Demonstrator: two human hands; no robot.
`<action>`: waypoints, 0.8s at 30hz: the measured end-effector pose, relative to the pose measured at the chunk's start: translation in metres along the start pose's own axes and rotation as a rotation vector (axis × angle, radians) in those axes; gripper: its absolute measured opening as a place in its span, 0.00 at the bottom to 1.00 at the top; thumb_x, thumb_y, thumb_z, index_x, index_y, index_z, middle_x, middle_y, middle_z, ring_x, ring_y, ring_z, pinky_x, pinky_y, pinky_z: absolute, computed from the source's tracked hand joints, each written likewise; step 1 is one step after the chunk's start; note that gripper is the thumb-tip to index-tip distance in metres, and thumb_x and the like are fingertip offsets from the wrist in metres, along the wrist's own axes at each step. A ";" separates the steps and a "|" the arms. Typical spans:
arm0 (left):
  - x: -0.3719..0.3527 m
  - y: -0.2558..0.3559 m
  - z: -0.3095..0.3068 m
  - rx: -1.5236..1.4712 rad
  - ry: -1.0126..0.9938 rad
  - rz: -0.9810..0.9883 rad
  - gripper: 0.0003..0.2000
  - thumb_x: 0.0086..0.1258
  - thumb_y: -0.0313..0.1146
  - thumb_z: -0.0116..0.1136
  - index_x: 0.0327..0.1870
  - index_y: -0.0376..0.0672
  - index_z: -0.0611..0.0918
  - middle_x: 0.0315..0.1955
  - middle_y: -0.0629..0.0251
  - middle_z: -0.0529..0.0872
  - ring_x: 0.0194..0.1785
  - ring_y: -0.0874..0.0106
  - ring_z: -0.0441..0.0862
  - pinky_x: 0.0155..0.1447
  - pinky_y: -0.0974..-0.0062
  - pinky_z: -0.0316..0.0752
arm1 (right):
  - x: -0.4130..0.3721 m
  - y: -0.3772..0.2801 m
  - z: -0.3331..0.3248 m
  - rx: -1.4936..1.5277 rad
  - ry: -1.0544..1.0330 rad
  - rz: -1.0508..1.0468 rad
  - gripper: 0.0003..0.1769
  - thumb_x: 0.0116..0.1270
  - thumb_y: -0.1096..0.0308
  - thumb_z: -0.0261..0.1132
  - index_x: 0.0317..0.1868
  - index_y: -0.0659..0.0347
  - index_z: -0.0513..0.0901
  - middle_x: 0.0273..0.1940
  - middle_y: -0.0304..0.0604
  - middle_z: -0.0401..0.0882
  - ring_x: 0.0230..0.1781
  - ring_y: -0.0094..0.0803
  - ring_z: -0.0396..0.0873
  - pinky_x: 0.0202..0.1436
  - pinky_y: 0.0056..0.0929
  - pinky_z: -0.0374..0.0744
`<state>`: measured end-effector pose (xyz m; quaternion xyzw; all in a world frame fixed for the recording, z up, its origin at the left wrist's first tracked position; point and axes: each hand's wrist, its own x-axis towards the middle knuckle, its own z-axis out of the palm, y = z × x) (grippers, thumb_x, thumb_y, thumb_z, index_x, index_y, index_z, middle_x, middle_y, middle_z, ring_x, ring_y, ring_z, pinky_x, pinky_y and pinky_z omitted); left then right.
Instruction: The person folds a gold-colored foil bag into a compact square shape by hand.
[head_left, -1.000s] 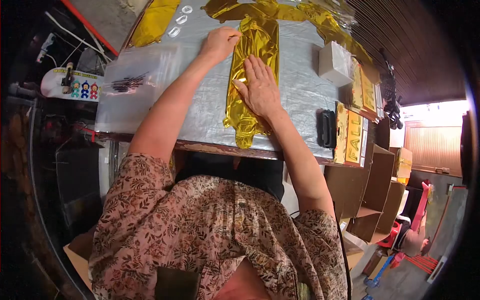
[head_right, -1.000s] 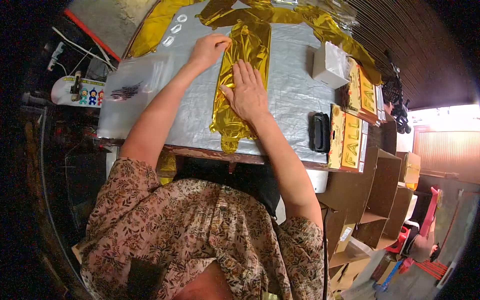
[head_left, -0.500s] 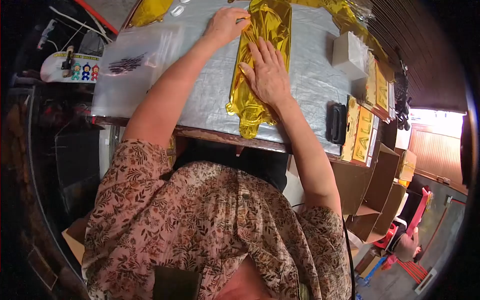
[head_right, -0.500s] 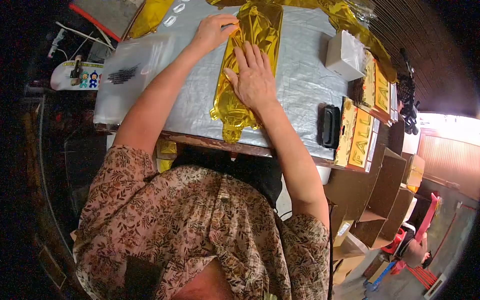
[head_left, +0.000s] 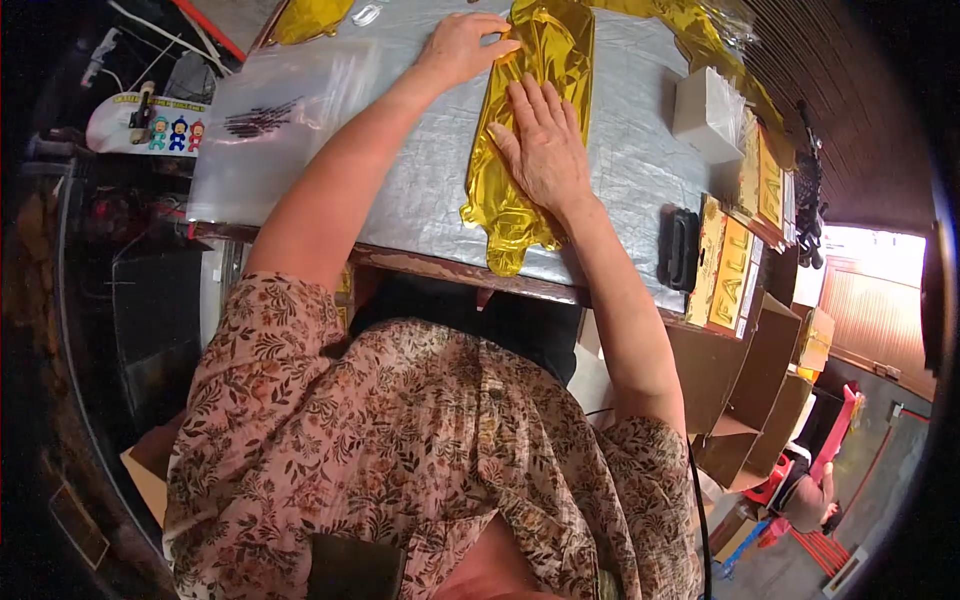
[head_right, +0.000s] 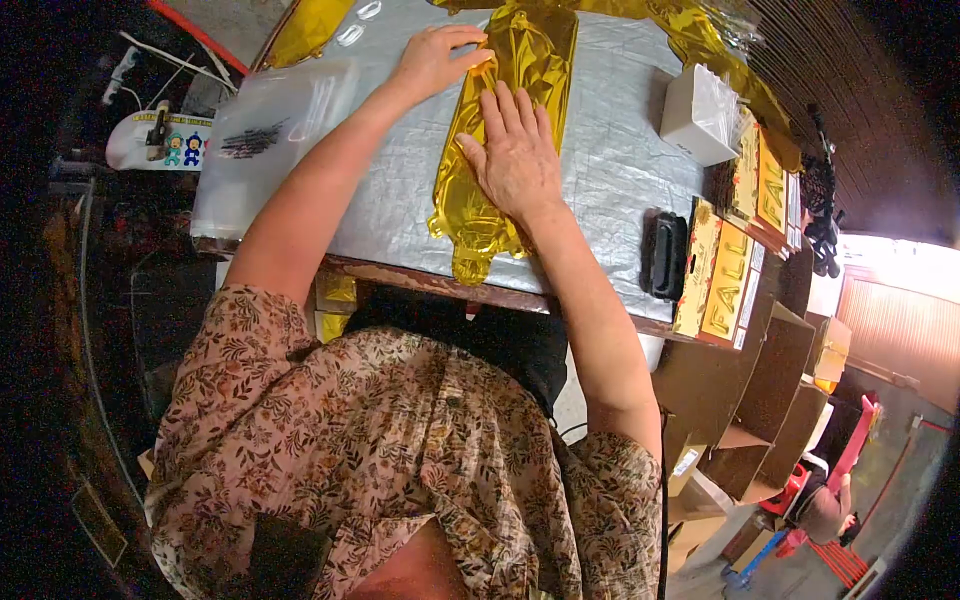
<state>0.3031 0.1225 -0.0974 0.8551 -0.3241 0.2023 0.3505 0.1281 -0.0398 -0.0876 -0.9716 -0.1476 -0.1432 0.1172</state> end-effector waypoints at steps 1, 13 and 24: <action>0.001 0.012 -0.011 -0.070 -0.074 -0.161 0.20 0.71 0.49 0.70 0.57 0.46 0.90 0.57 0.57 0.91 0.60 0.55 0.88 0.66 0.61 0.80 | 0.002 0.001 -0.001 0.000 0.000 -0.001 0.38 0.83 0.45 0.56 0.81 0.62 0.64 0.82 0.54 0.62 0.83 0.56 0.59 0.85 0.55 0.57; -0.034 0.026 -0.022 0.136 -0.176 0.079 0.22 0.76 0.46 0.65 0.67 0.51 0.85 0.69 0.70 0.84 0.66 0.57 0.79 0.70 0.59 0.75 | 0.000 -0.001 0.000 0.027 0.073 0.013 0.40 0.81 0.45 0.59 0.80 0.67 0.65 0.80 0.58 0.66 0.82 0.56 0.61 0.83 0.53 0.61; -0.019 0.016 -0.015 0.090 -0.169 -0.005 0.20 0.80 0.40 0.59 0.71 0.53 0.82 0.69 0.70 0.84 0.68 0.56 0.78 0.72 0.57 0.73 | 0.000 -0.001 0.003 0.008 0.073 0.030 0.39 0.82 0.43 0.56 0.79 0.67 0.67 0.81 0.57 0.64 0.83 0.53 0.60 0.85 0.51 0.58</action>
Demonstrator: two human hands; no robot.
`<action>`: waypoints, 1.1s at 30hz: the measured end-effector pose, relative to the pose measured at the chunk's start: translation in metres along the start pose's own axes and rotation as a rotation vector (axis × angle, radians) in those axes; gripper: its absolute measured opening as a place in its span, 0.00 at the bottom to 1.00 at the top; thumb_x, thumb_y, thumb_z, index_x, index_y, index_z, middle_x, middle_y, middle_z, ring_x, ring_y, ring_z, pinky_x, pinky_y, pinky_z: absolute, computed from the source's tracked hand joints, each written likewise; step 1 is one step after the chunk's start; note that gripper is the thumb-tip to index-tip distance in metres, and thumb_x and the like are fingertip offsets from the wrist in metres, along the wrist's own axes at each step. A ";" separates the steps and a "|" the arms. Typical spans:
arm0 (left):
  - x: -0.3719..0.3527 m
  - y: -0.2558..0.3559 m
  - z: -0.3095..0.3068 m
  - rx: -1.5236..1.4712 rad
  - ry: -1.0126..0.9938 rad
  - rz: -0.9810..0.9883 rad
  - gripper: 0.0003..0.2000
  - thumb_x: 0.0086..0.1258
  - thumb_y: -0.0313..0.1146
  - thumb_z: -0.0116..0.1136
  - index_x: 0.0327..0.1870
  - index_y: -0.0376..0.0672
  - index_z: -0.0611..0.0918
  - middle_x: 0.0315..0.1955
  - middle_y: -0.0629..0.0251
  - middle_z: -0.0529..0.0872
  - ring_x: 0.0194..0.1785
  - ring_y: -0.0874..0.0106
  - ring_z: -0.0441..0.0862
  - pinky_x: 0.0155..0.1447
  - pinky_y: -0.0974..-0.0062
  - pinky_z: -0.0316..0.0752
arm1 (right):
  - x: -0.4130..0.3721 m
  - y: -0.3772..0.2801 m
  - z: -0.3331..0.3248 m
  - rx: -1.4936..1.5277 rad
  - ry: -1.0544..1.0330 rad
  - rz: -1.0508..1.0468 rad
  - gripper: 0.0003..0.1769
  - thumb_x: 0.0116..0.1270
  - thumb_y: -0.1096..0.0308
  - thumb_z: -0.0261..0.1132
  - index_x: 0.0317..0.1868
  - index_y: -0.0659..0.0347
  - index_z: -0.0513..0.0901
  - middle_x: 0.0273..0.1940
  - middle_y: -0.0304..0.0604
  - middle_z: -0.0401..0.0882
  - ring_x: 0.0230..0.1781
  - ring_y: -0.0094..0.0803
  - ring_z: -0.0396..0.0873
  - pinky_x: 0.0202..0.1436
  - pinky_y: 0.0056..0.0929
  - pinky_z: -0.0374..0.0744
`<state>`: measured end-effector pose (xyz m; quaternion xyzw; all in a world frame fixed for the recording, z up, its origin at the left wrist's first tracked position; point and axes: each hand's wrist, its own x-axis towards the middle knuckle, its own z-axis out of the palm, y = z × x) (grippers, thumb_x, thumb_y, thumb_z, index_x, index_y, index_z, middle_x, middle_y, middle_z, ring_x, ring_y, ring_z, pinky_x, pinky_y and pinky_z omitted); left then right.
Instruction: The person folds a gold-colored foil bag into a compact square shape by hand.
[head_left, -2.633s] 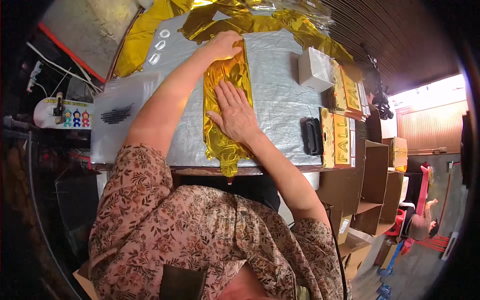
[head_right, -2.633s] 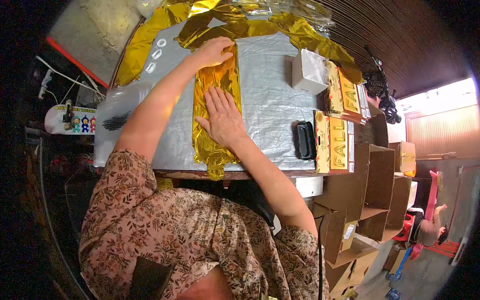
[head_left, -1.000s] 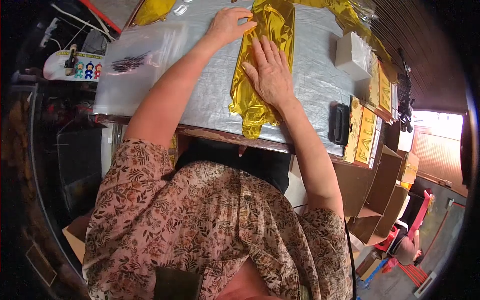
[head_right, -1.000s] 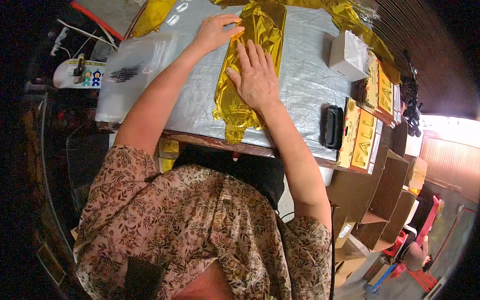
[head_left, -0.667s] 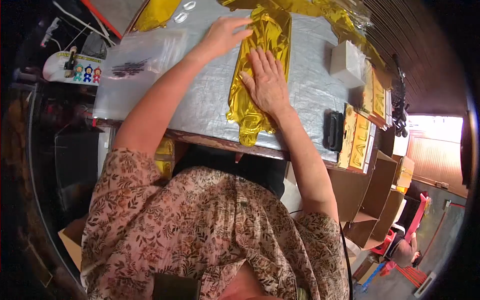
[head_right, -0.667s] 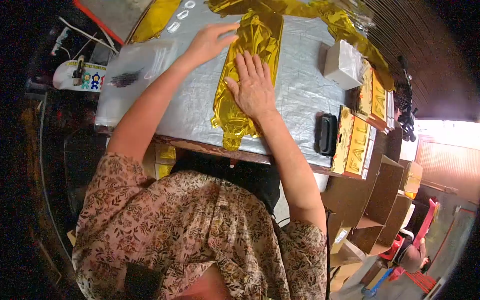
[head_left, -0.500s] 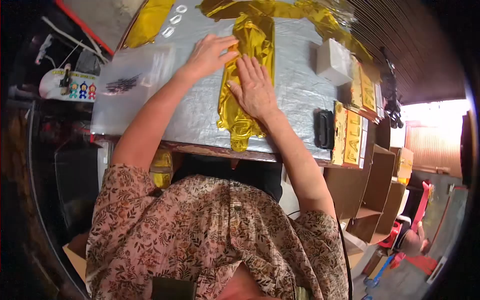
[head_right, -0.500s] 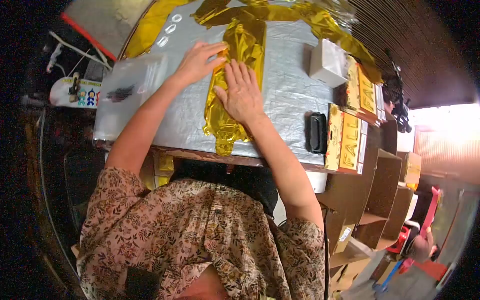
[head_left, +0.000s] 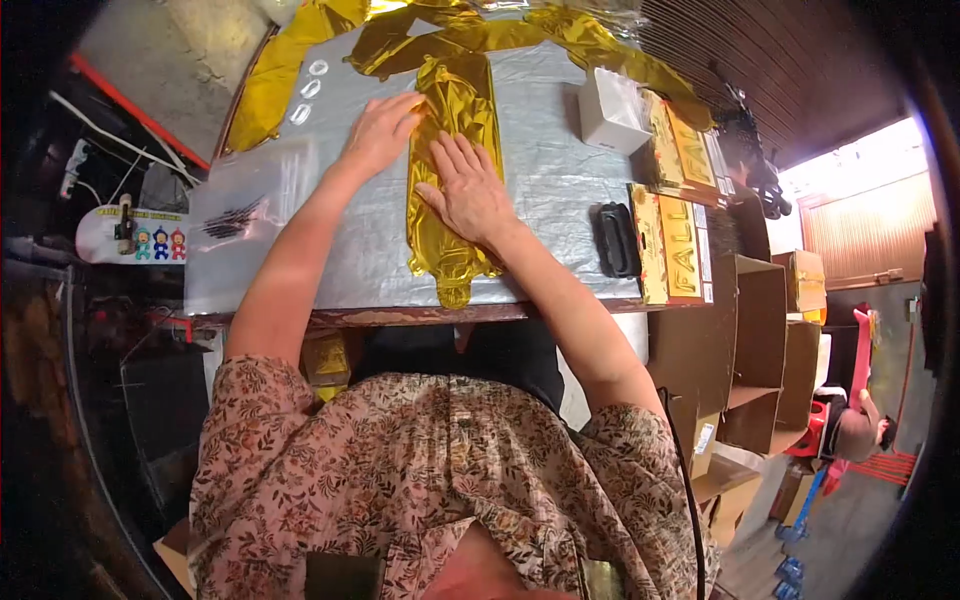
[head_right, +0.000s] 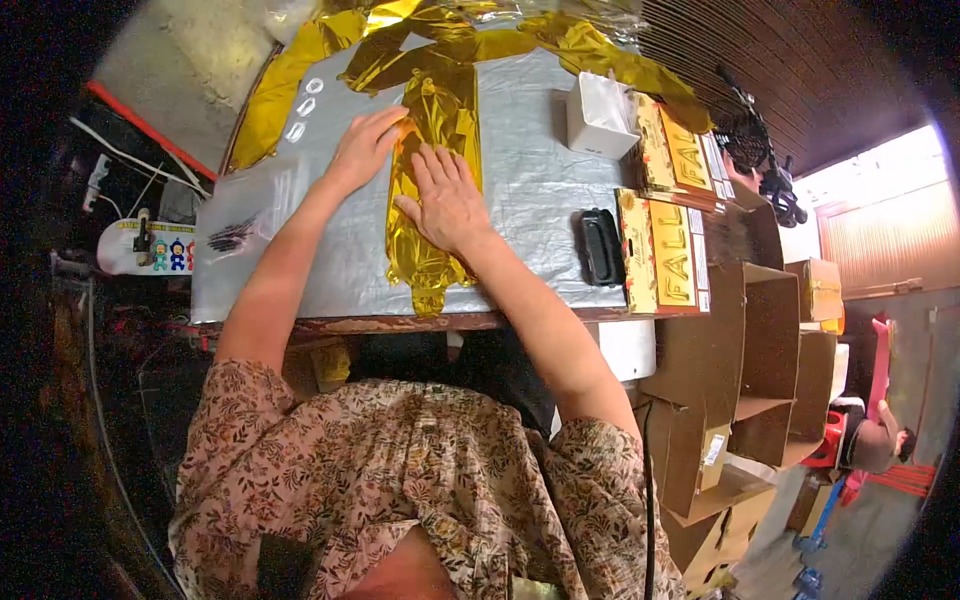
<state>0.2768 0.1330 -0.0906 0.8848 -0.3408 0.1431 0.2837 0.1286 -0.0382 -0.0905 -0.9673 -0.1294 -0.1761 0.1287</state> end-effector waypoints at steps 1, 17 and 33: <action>0.013 -0.013 0.006 -0.001 -0.004 0.067 0.19 0.81 0.37 0.57 0.71 0.53 0.82 0.68 0.68 0.84 0.67 0.55 0.79 0.72 0.58 0.73 | 0.000 -0.001 -0.001 0.005 0.004 -0.011 0.39 0.82 0.43 0.56 0.79 0.67 0.67 0.81 0.57 0.64 0.83 0.53 0.60 0.85 0.51 0.58; 0.033 -0.041 0.020 0.122 0.081 0.150 0.24 0.68 0.20 0.50 0.63 0.50 0.87 0.65 0.67 0.87 0.58 0.55 0.81 0.68 0.64 0.76 | 0.000 -0.001 -0.006 0.046 -0.017 -0.002 0.37 0.83 0.46 0.56 0.78 0.68 0.69 0.81 0.57 0.64 0.83 0.53 0.60 0.84 0.50 0.59; 0.038 -0.043 0.012 0.225 0.268 0.641 0.07 0.70 0.40 0.66 0.38 0.49 0.88 0.47 0.62 0.92 0.57 0.59 0.87 0.57 0.57 0.78 | 0.000 0.001 -0.008 0.076 -0.020 -0.022 0.37 0.83 0.45 0.57 0.81 0.60 0.67 0.80 0.57 0.65 0.83 0.55 0.60 0.85 0.51 0.58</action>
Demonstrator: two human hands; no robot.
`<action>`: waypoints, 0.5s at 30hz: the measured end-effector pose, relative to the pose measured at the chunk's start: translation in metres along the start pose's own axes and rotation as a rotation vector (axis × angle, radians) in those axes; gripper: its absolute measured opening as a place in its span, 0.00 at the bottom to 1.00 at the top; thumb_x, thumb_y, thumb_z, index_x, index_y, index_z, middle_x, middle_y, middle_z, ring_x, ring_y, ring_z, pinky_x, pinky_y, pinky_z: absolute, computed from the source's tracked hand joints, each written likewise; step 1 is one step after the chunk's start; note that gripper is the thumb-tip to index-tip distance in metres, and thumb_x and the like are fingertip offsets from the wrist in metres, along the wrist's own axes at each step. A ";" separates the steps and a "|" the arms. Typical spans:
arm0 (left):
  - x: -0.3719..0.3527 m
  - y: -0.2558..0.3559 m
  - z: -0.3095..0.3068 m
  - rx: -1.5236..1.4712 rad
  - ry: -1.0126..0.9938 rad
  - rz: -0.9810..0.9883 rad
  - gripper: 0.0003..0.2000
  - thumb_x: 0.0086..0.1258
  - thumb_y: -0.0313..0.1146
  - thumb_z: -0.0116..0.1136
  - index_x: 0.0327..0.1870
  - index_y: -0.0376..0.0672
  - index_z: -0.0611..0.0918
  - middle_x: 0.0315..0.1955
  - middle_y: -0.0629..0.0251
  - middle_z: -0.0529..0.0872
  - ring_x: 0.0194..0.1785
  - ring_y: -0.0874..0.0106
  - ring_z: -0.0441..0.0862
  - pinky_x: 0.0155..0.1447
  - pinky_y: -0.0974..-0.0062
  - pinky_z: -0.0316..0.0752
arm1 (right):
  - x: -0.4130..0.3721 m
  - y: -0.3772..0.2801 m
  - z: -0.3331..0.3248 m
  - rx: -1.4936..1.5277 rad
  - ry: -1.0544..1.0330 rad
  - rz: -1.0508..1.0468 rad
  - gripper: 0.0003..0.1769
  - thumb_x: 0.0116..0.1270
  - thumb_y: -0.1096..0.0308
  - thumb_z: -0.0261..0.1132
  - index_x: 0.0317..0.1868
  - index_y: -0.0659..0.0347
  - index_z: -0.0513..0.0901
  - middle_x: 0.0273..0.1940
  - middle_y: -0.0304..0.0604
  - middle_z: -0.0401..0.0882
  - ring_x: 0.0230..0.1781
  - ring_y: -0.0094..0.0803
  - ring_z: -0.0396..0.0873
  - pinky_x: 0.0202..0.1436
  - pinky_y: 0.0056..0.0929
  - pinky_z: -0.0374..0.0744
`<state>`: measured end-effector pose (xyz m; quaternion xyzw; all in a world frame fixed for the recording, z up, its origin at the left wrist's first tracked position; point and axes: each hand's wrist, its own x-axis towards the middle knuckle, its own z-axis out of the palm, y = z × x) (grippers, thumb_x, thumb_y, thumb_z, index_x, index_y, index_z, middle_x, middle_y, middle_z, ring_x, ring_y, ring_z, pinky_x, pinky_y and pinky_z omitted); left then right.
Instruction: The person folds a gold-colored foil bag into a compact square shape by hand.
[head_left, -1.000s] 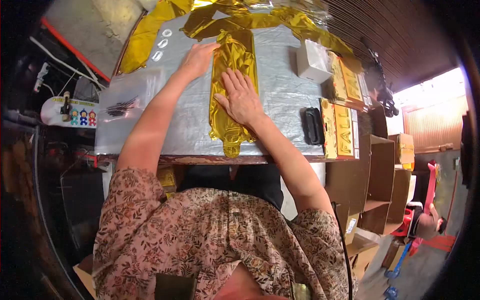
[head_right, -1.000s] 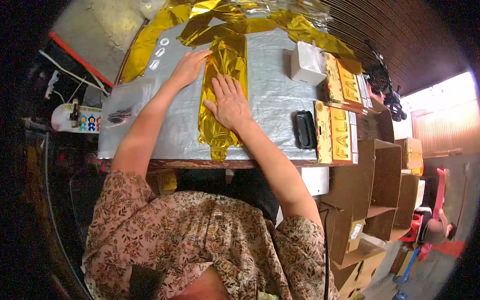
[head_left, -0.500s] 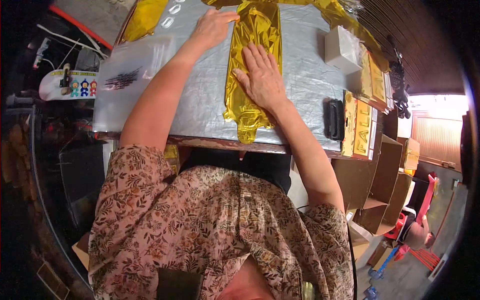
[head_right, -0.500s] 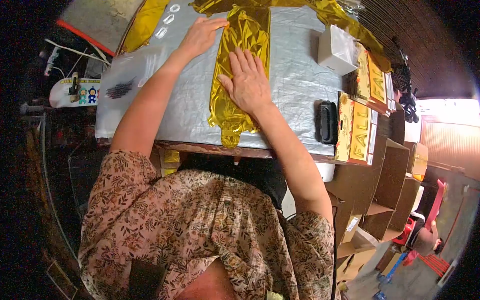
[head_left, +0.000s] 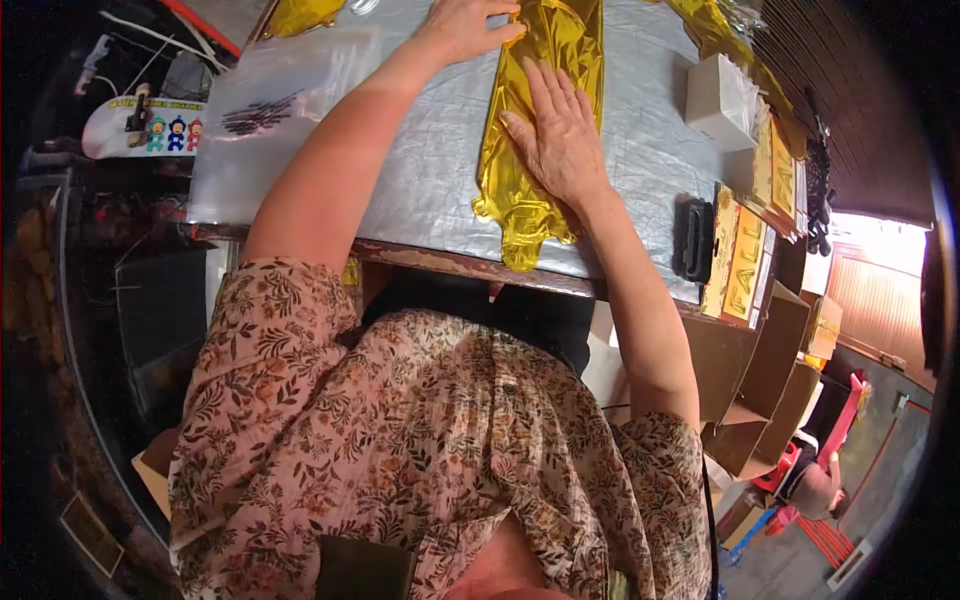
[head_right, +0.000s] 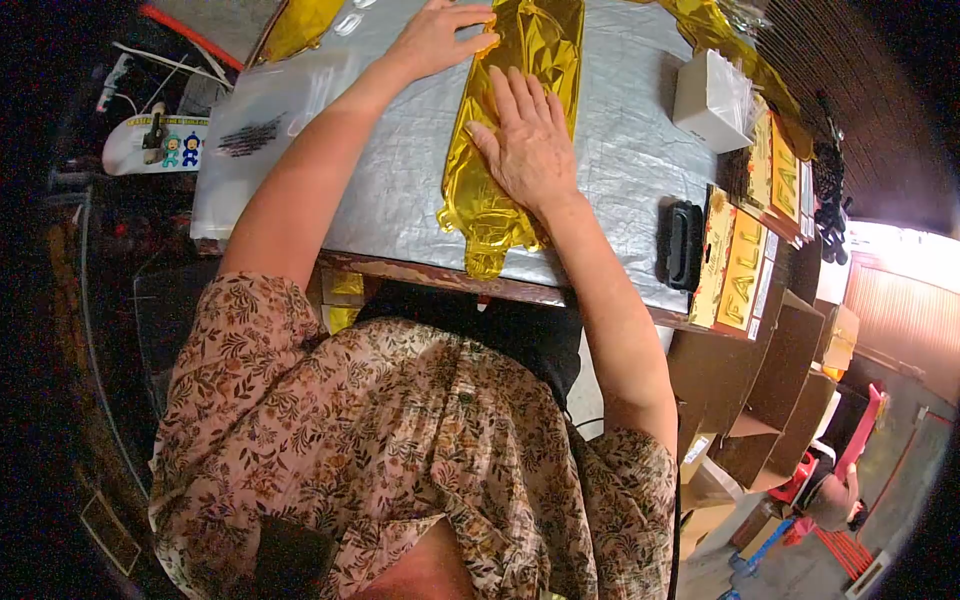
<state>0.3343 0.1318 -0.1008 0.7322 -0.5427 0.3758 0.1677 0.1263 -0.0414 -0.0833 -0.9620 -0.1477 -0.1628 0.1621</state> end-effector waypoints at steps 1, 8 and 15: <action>0.002 0.001 -0.003 -0.001 0.000 -0.003 0.07 0.70 0.40 0.66 0.38 0.49 0.88 0.47 0.62 0.92 0.57 0.59 0.87 0.57 0.57 0.78 | 0.000 -0.001 0.000 0.040 0.017 0.005 0.36 0.82 0.45 0.57 0.82 0.56 0.67 0.80 0.58 0.65 0.83 0.56 0.60 0.85 0.52 0.58; -0.001 -0.003 0.009 -0.010 -0.070 -0.109 0.10 0.71 0.43 0.67 0.44 0.48 0.90 0.50 0.63 0.92 0.61 0.62 0.85 0.56 0.57 0.77 | 0.001 0.002 -0.002 -0.068 -0.042 -0.058 0.32 0.82 0.45 0.57 0.82 0.42 0.69 0.81 0.60 0.63 0.82 0.59 0.60 0.84 0.54 0.57; 0.003 -0.005 0.010 -0.269 -0.050 -0.422 0.19 0.67 0.45 0.71 0.50 0.39 0.90 0.54 0.54 0.91 0.60 0.53 0.86 0.64 0.57 0.77 | 0.005 0.004 0.005 -0.059 -0.035 -0.039 0.32 0.83 0.44 0.56 0.81 0.44 0.70 0.81 0.60 0.63 0.82 0.59 0.59 0.84 0.56 0.58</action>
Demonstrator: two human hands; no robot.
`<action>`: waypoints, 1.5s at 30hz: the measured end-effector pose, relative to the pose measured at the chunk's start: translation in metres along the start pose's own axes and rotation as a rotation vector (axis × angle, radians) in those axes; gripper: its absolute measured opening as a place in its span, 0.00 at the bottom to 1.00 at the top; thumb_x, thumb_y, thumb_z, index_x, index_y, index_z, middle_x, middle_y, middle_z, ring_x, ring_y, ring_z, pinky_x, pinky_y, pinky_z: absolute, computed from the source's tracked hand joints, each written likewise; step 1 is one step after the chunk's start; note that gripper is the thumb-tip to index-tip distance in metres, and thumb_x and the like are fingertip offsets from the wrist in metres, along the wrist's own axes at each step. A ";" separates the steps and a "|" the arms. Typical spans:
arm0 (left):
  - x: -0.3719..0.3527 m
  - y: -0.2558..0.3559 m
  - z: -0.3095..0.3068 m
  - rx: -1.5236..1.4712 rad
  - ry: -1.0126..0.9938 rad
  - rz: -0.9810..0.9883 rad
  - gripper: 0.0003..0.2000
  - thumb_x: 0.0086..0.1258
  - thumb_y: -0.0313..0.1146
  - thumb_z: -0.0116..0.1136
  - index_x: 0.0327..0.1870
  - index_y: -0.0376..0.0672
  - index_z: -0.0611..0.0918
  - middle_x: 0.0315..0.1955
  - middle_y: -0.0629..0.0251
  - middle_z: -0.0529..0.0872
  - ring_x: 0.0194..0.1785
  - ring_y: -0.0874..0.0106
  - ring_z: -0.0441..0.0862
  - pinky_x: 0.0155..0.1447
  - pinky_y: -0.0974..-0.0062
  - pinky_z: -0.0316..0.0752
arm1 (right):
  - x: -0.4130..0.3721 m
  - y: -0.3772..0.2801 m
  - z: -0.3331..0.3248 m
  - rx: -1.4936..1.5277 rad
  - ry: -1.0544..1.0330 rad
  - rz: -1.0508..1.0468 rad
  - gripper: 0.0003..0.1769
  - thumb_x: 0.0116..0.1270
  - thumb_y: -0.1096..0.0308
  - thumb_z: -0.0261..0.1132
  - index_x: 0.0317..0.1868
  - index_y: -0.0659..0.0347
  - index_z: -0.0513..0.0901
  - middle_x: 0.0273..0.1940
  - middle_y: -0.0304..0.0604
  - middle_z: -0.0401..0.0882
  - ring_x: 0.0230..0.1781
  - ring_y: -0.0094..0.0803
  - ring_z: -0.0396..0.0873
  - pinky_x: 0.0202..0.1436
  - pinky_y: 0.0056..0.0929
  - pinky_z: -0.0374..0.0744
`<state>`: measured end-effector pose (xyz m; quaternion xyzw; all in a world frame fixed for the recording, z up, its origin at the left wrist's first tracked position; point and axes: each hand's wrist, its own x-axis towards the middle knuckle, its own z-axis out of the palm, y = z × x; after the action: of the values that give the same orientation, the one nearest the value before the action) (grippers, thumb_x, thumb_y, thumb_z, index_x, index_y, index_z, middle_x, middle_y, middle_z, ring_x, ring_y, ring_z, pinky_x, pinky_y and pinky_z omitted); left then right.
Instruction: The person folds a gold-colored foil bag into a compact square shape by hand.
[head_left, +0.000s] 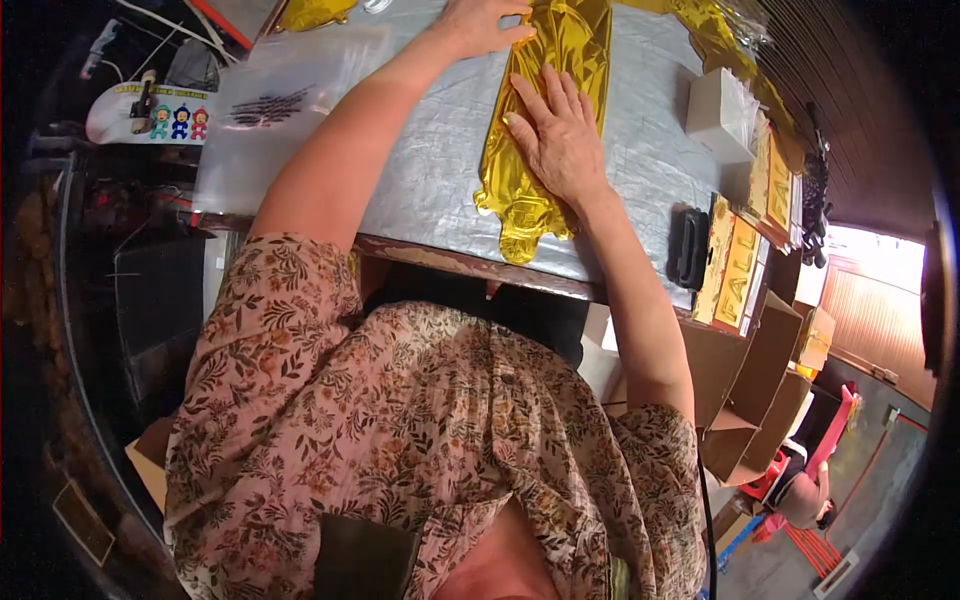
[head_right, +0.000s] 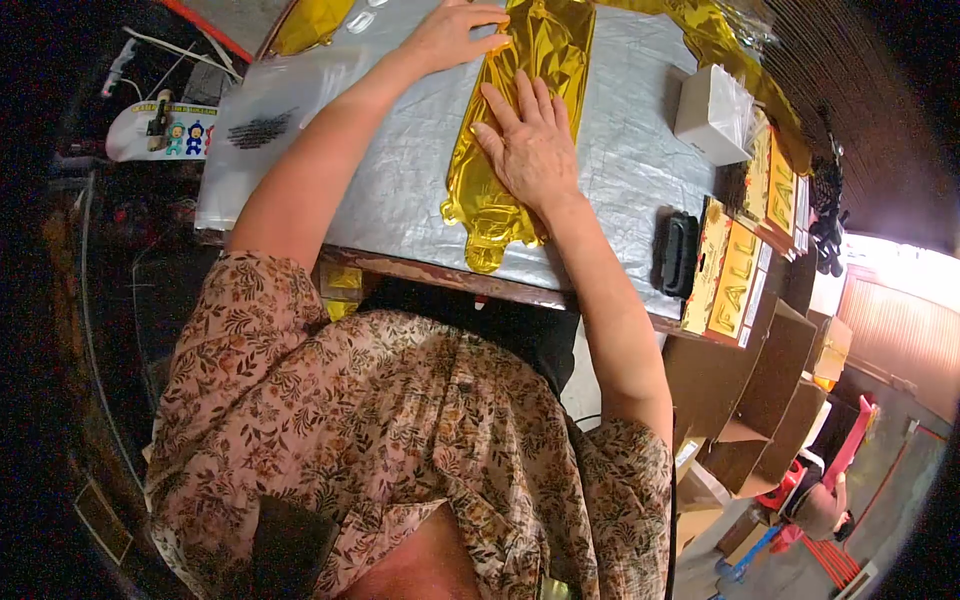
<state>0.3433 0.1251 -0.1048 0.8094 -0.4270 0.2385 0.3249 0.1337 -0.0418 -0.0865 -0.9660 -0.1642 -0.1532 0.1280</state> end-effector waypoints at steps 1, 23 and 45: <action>0.004 -0.001 -0.001 0.006 0.007 0.006 0.19 0.67 0.45 0.71 0.50 0.39 0.90 0.54 0.54 0.91 0.60 0.53 0.86 0.64 0.57 0.77 | 0.002 0.001 -0.001 -0.003 0.008 0.002 0.32 0.83 0.44 0.56 0.81 0.44 0.70 0.81 0.59 0.63 0.82 0.60 0.59 0.84 0.56 0.58; 0.052 0.048 0.043 -0.354 -0.295 0.162 0.14 0.72 0.39 0.67 0.51 0.42 0.91 0.53 0.61 0.92 0.58 0.58 0.87 0.64 0.62 0.79 | 0.004 -0.002 -0.003 -0.022 0.026 0.020 0.32 0.82 0.45 0.58 0.79 0.48 0.72 0.79 0.61 0.65 0.81 0.59 0.62 0.82 0.58 0.61; 0.050 0.040 0.066 -0.364 -0.167 0.273 0.12 0.72 0.42 0.68 0.45 0.42 0.90 0.47 0.60 0.92 0.51 0.56 0.86 0.59 0.58 0.77 | -0.055 -0.032 -0.050 0.155 -0.355 -0.328 0.36 0.80 0.38 0.53 0.83 0.40 0.67 0.86 0.39 0.57 0.88 0.48 0.49 0.89 0.60 0.46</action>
<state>0.3428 0.0332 -0.1039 0.6892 -0.5939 0.1317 0.3936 0.0603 -0.0429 -0.0526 -0.9255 -0.3499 0.0133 0.1445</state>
